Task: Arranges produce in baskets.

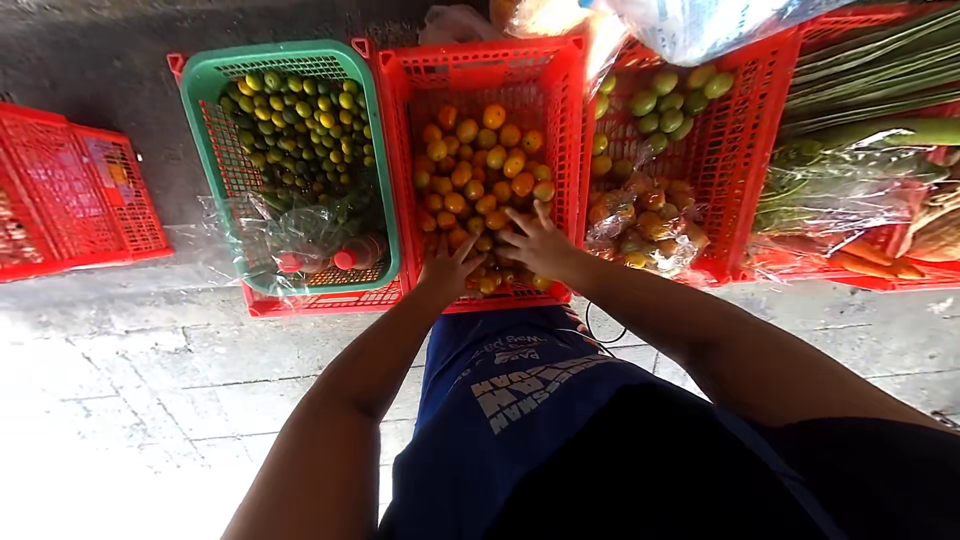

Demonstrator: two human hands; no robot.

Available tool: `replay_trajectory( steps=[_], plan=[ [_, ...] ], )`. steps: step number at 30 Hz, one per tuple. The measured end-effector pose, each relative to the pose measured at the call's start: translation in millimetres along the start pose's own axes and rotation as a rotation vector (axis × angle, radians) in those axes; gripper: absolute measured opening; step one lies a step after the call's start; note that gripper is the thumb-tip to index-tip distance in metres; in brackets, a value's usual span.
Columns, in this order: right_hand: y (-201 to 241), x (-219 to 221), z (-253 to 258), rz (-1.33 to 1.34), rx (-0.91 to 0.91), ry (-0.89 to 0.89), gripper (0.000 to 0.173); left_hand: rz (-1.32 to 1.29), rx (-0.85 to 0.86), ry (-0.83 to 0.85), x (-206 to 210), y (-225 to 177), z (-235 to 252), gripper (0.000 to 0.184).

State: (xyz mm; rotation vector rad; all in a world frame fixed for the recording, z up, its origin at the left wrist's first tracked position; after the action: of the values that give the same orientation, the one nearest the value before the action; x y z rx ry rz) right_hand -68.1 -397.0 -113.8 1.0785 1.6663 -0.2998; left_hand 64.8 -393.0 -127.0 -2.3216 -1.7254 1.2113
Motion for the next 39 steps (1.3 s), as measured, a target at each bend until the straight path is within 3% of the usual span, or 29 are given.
replay_trajectory(
  steps=[2, 5, 9, 11, 13, 15, 17, 20, 22, 23, 25, 27, 28, 30, 33, 36, 39],
  plan=[
    [-10.5, -8.3, 10.5, -0.081, 0.0, 0.046, 0.06, 0.046, 0.005, 0.021, -17.0, -1.6, 14.7, 0.087],
    [-30.4, -24.5, 20.3, -0.092, 0.054, 0.045, 0.057, 0.103, 0.07, -0.067, -55.7, -1.3, 36.2, 0.07],
    [-78.2, -59.5, 31.7, -0.066, 0.264, -0.025, 0.066, 0.074, 0.068, -0.234, -113.4, 10.2, 65.5, 0.061],
    [-95.1, -76.9, 37.1, -0.069, 0.376, -0.032, 0.061, 0.074, 0.027, -0.258, -136.1, 12.4, 72.0, 0.062],
    [-97.4, -90.1, 37.3, -0.004, 0.496, -0.018, 0.071, 0.069, -0.022, -0.295, -150.6, 8.9, 67.3, 0.06],
    [-71.3, -90.9, 28.6, 0.098, 0.456, -0.09, 0.06, 0.039, -0.009, -0.29, -140.8, -4.8, 48.1, 0.06],
    [-27.8, -65.7, 13.6, 0.161, 0.266, -0.122, 0.049, 0.014, 0.061, -0.208, -100.3, -19.3, 22.7, 0.065],
    [19.2, -1.4, -12.6, 0.2, -0.024, -0.023, 0.045, 0.011, 0.183, -0.042, -19.6, -24.6, -12.4, 0.069],
    [19.3, 18.4, -21.0, 0.176, -0.047, 0.021, 0.042, 0.053, 0.22, 0.032, 8.2, -14.6, -21.7, 0.058],
    [14.2, 15.4, -19.4, 0.153, -0.039, 0.012, 0.041, 0.073, 0.237, 0.045, 11.4, -8.0, -20.5, 0.055],
    [1.0, -1.0, -8.3, 0.088, -0.019, 0.021, 0.056, 0.112, 0.291, 0.03, 2.5, 1.0, -12.1, 0.053],
    [-19.7, -18.9, 5.5, 0.048, 0.033, -0.004, 0.07, 0.225, 0.278, 0.08, -8.3, 4.6, 0.5, 0.071],
    [-31.3, -30.3, 10.8, 0.027, 0.071, -0.049, 0.068, 0.262, 0.261, 0.069, -15.3, 3.4, 7.5, 0.078],
    [-53.2, -49.7, 16.6, 0.038, 0.214, -0.119, 0.06, 0.261, 0.218, -0.03, -34.1, -4.0, 14.4, 0.075],
    [-63.0, -72.3, 9.1, 0.129, 0.447, -0.101, 0.054, 0.154, 0.071, -0.319, -68.7, -9.7, 9.2, 0.061],
    [-18.8, -56.6, -11.4, 0.225, 0.339, -0.091, 0.036, 0.066, 0.05, -0.341, -52.0, -17.9, -6.6, 0.067],
    [22.9, 1.3, -35.7, 0.235, 0.132, 0.126, 0.023, 0.068, 0.111, -0.176, -12.7, -22.0, -21.2, 0.067]
  ],
)
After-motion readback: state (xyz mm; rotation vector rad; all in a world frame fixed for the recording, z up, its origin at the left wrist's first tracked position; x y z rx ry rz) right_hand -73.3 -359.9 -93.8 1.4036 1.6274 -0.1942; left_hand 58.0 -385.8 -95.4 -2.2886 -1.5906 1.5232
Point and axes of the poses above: each hand's wrist, its own z-axis towards the middle knuckle, its own x-axis out of the palm, y = z × x, the point moved 10 cm from there along z, towards the middle knuckle, and after that the axes turned 4 degrees about -z, right-handed, at the moved point
